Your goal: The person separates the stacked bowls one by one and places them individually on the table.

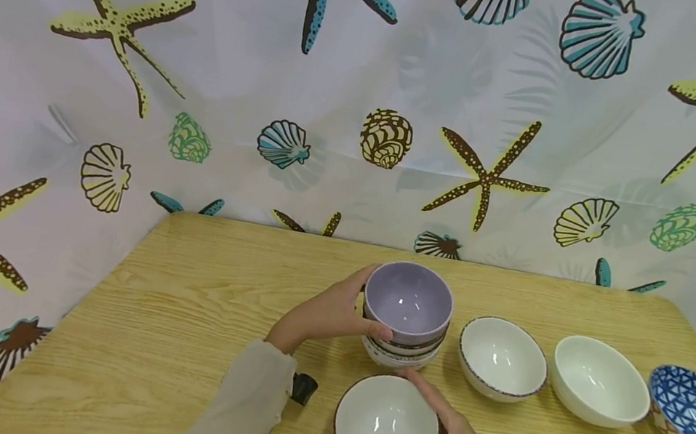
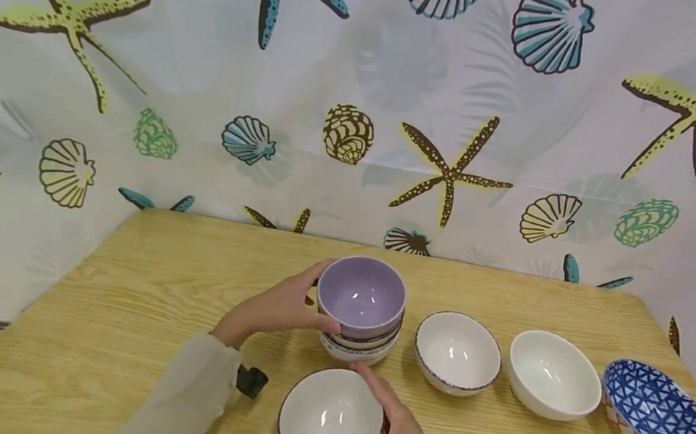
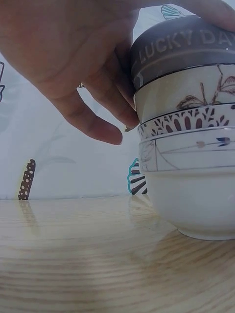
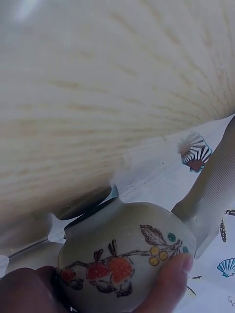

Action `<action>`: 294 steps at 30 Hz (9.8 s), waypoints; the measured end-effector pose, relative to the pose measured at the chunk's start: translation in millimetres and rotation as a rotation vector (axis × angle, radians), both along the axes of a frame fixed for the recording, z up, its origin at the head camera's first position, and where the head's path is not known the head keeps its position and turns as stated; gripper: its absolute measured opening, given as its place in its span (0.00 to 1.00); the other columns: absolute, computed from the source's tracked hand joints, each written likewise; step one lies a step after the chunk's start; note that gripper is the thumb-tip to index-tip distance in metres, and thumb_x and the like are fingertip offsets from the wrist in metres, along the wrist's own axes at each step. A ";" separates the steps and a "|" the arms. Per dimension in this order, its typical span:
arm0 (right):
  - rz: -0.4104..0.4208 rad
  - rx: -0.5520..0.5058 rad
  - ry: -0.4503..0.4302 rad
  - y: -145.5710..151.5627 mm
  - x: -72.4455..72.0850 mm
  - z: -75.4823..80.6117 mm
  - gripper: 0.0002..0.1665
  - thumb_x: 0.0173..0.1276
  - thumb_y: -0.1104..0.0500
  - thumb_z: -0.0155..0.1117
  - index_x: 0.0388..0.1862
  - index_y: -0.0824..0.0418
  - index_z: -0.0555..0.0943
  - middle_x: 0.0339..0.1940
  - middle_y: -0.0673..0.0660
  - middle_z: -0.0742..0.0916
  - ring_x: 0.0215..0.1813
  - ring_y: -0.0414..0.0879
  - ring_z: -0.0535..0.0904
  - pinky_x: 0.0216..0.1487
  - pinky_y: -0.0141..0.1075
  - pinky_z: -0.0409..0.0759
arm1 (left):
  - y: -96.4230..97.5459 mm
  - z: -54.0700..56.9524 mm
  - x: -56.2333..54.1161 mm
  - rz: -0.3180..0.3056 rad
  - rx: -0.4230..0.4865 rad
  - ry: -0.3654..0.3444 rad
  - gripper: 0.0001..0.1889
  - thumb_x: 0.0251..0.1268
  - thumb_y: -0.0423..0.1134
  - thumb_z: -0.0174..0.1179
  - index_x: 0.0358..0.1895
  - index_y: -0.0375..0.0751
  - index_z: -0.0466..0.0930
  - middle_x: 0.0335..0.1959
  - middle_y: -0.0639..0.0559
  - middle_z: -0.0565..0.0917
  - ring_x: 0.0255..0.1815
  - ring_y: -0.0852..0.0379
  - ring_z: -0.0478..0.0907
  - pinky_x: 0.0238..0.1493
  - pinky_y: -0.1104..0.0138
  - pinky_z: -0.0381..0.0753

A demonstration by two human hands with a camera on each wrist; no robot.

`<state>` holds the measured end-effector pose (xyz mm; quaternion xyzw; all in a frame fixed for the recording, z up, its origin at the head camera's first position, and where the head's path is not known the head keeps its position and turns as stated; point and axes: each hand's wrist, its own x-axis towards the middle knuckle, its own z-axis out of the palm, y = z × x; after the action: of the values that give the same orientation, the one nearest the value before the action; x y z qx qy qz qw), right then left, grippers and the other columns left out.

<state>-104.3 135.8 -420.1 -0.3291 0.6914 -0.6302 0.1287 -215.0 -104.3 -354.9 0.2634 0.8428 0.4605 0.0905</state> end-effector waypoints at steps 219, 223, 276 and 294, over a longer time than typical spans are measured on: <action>-0.458 0.218 0.200 -8.7 -91.6 68.8 0.67 0.39 0.60 0.84 0.76 0.59 0.54 0.73 0.61 0.64 0.68 0.61 0.65 0.66 0.57 0.65 | -0.9 -14.6 -6.7 -0.085 0.020 -0.120 0.53 0.53 0.40 0.71 0.76 0.40 0.41 0.75 0.40 0.54 0.73 0.38 0.55 0.69 0.46 0.61; -0.461 0.209 0.194 -7.0 -86.8 69.7 0.68 0.38 0.60 0.84 0.76 0.58 0.53 0.74 0.61 0.63 0.69 0.61 0.64 0.66 0.57 0.65 | -1.1 -15.8 -7.5 -0.093 0.023 -0.119 0.53 0.53 0.40 0.71 0.76 0.41 0.42 0.75 0.41 0.54 0.74 0.39 0.54 0.69 0.46 0.60; -0.556 0.197 0.287 21.3 -30.0 77.3 0.70 0.32 0.64 0.85 0.76 0.52 0.56 0.73 0.58 0.66 0.66 0.49 0.65 0.56 0.17 0.65 | -5.7 -15.4 -6.3 -0.066 -0.028 -0.127 0.53 0.51 0.50 0.72 0.75 0.48 0.46 0.73 0.48 0.58 0.72 0.41 0.58 0.68 0.43 0.61; -0.561 0.118 0.315 37.1 -9.1 66.6 0.71 0.29 0.71 0.83 0.75 0.54 0.57 0.69 0.47 0.70 0.63 0.29 0.65 0.57 0.16 0.65 | -5.1 -13.3 -6.1 -0.043 -0.067 -0.136 0.55 0.51 0.55 0.70 0.76 0.46 0.43 0.74 0.44 0.57 0.72 0.39 0.59 0.67 0.42 0.62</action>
<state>-113.4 172.9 -353.5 -0.2113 0.8019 -0.5411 -0.1398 -221.1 -109.4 -368.2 0.2466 0.8439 0.4467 0.1660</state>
